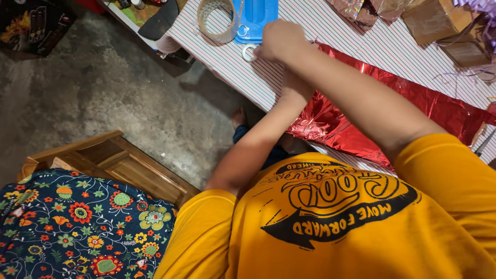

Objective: The person wraps a rectangular item in red metallic foil on a striped table. They fold the paper, apply clear tape to secure edges, and use scissors to cut tape. The wrapped item is flipped and smoothed, then placed on the table.

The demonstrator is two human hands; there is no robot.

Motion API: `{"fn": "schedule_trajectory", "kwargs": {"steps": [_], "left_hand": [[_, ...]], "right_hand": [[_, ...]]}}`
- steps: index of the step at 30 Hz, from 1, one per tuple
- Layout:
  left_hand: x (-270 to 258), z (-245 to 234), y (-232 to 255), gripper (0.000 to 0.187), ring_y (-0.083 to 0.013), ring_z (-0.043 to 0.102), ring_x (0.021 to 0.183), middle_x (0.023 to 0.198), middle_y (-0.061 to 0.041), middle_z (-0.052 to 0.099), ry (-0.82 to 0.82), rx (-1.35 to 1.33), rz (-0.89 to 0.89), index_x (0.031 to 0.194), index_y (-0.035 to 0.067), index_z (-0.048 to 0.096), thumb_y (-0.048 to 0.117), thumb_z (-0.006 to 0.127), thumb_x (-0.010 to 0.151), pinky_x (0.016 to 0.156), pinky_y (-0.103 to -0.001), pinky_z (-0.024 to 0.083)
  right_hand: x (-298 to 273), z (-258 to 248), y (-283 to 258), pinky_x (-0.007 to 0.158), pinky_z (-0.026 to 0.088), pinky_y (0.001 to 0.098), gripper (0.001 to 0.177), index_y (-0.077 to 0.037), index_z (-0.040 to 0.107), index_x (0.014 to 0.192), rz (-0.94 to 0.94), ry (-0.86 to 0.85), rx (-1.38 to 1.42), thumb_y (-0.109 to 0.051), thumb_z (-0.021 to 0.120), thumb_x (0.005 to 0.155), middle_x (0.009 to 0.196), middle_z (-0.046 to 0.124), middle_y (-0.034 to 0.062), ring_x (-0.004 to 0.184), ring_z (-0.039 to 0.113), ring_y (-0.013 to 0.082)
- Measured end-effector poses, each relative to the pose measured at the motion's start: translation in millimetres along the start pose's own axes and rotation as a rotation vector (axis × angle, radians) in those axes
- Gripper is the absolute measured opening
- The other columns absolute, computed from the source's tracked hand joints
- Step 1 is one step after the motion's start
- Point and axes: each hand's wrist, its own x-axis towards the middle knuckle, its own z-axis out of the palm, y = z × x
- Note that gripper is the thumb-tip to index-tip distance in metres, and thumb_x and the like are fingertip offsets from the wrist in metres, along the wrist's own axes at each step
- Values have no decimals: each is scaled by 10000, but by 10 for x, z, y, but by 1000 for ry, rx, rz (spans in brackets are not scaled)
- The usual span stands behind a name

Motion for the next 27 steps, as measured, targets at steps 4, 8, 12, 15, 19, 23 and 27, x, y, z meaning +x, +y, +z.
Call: {"fn": "schedule_trajectory", "kwargs": {"steps": [4, 8, 12, 15, 19, 23, 27], "left_hand": [[10, -70, 43, 542, -363, 607, 1124, 1203, -188, 618, -43, -154, -193, 1347, -4, 530, 288, 643, 903, 1015, -456, 481], [-20, -85, 74, 566, -373, 596, 1140, 1289, -213, 579, -3, -138, -179, 1378, 15, 506, 283, 637, 897, 1024, -450, 475], [-45, -79, 62, 566, -369, 596, 1179, 1340, -198, 554, -13, -117, -165, 1409, 24, 480, 264, 623, 917, 1054, -442, 476], [-41, -81, 68, 577, -373, 594, 1175, 1321, -187, 549, 28, -86, -140, 1401, 31, 478, 274, 635, 902, 1049, -449, 475], [-56, -111, 75, 590, -357, 605, 1082, 1311, -188, 563, -13, -88, -160, 1406, 35, 484, 264, 646, 888, 992, -459, 478], [-47, -116, 80, 590, -350, 606, 1077, 1304, -182, 570, -14, -87, -167, 1408, 36, 483, 269, 652, 893, 983, -455, 479], [-14, -92, 74, 598, -348, 608, 1101, 1298, -187, 565, -36, -92, -176, 1415, 20, 473, 273, 650, 904, 1002, -439, 481]], "right_hand": [[106, 189, -220, 765, 578, 492, 473, 0, 751, 1013, 37, 13, 82, -422, 790, 804, 1035, 732, 213, 921, 714, 389], [192, 408, -220, 723, 578, 475, 451, 43, 727, 998, 61, 217, 221, -310, 842, 743, 963, 724, 251, 858, 711, 410], [233, 497, -134, 781, 579, 457, 225, -41, 779, 881, 43, 239, 389, -203, 817, 730, 898, 742, 199, 860, 726, 375], [253, 493, -136, 762, 573, 467, 169, -53, 764, 851, 28, 307, 400, -153, 800, 720, 860, 738, 188, 824, 722, 382], [244, 523, -187, 747, 555, 489, 315, -2, 670, 954, -3, 365, 419, -118, 810, 696, 867, 719, 222, 821, 701, 416], [280, 571, -159, 783, 549, 495, 383, 5, 610, 1012, -32, 356, 406, -115, 810, 708, 892, 712, 237, 849, 696, 433], [327, 592, -114, 820, 551, 482, 283, 12, 693, 1005, -93, 413, 435, -71, 753, 741, 919, 723, 251, 873, 702, 428]]}}
